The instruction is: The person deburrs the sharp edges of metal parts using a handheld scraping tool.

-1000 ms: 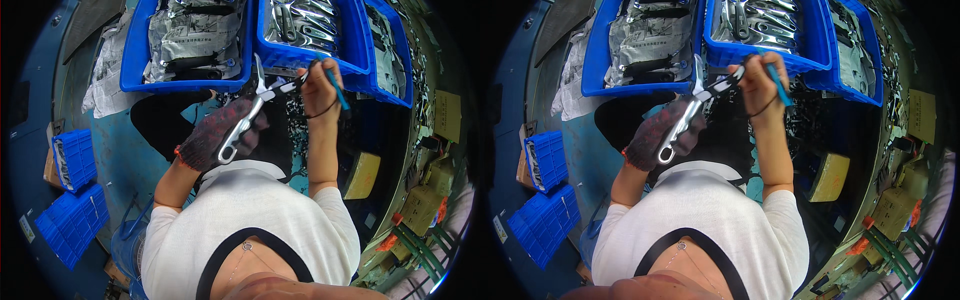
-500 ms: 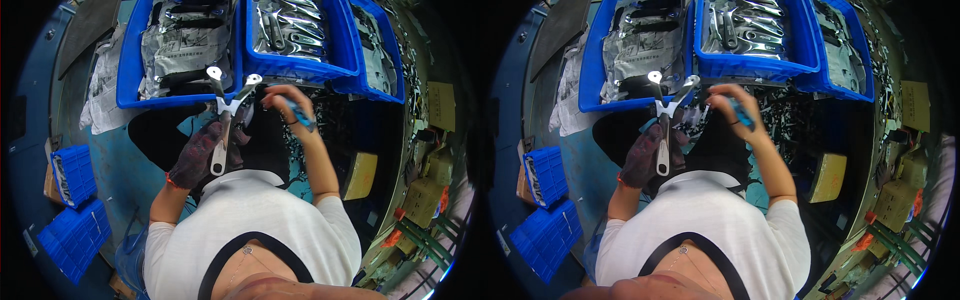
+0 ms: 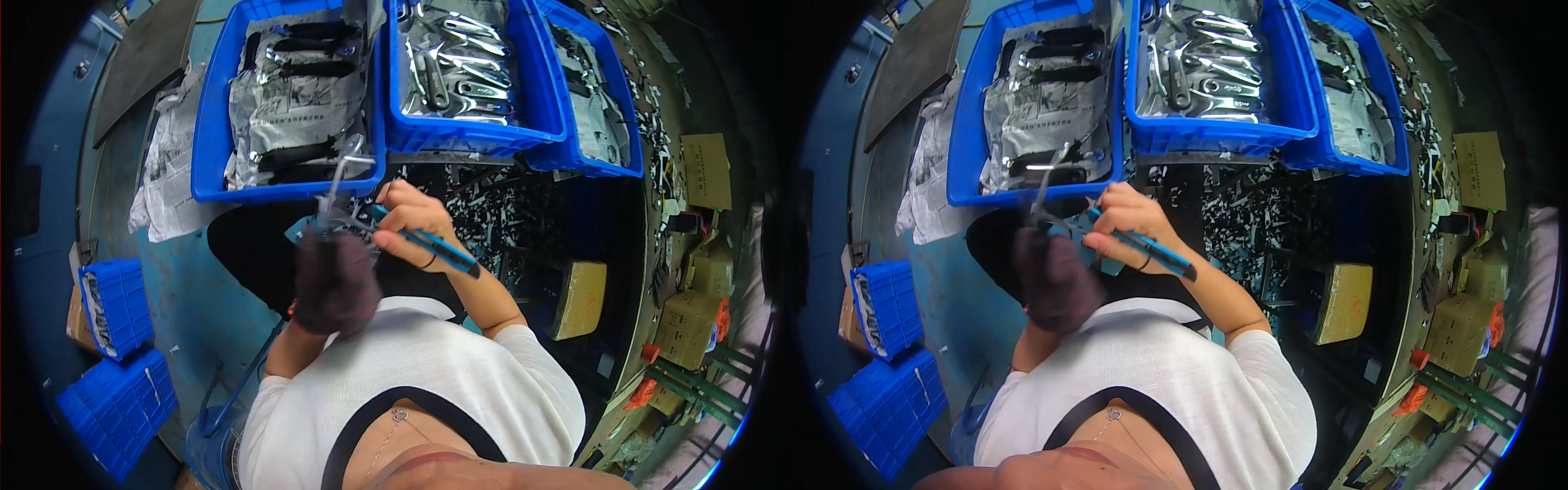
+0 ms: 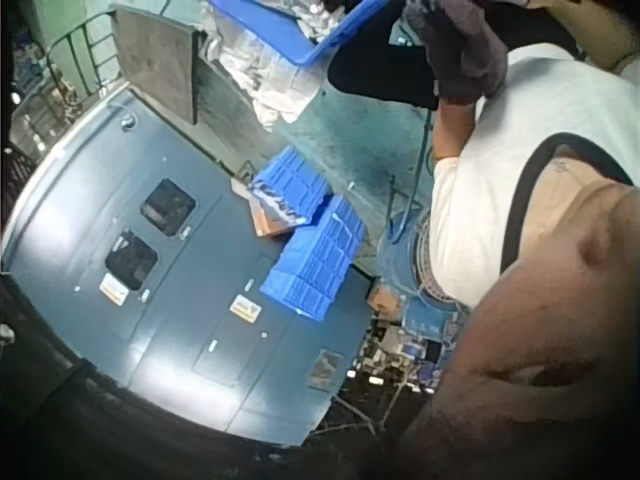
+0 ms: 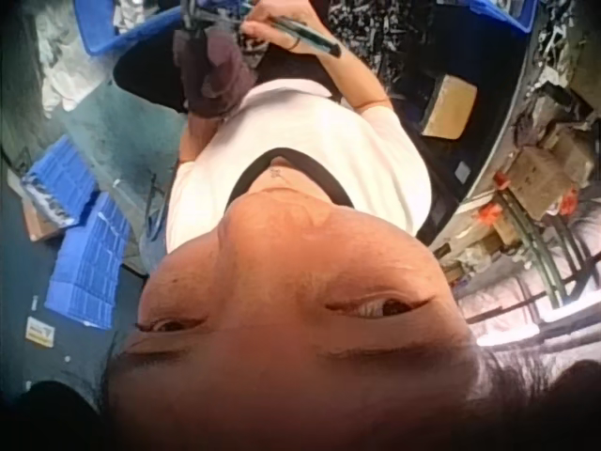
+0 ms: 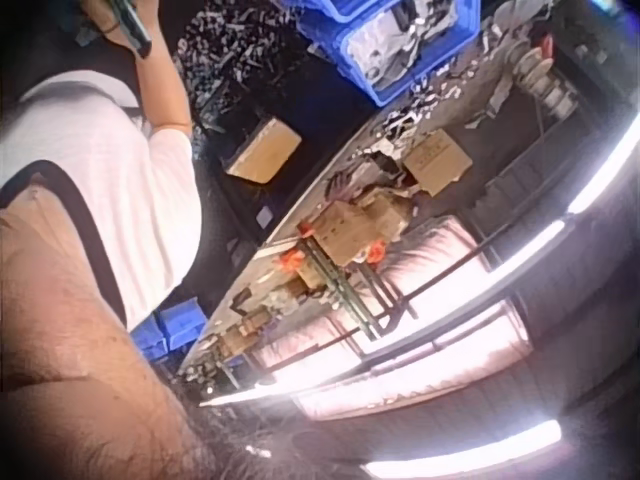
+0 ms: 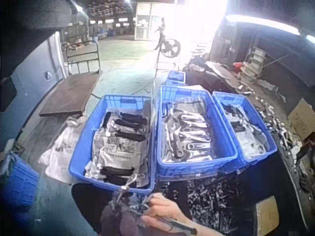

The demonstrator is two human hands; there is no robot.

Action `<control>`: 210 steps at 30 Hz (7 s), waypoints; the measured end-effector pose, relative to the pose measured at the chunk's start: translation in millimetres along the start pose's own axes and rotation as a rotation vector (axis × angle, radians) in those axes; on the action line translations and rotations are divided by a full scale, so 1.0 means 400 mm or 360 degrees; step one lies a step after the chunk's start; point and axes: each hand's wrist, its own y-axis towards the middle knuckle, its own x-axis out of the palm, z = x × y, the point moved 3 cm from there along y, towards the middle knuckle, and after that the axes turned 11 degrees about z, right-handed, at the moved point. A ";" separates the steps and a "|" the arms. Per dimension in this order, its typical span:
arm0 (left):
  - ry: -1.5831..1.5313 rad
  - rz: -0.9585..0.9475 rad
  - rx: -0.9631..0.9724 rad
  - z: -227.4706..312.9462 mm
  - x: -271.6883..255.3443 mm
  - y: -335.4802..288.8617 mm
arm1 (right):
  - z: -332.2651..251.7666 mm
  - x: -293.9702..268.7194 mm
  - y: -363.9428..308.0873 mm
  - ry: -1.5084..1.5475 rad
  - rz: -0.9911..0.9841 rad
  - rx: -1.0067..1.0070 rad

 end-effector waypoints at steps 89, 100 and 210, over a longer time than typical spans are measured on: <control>0.1158 0.1182 0.0824 0.145 -0.068 0.166 | 0.051 -0.158 0.041 -0.1035 -0.0067 -0.0134; 0.2020 0.0748 0.0889 0.278 0.019 0.389 | 0.189 -0.477 0.394 -0.1760 -0.0112 -0.0272; 0.0863 0.0624 0.0591 -0.075 0.040 -0.151 | -0.202 -0.011 0.030 0.0484 0.0453 0.0699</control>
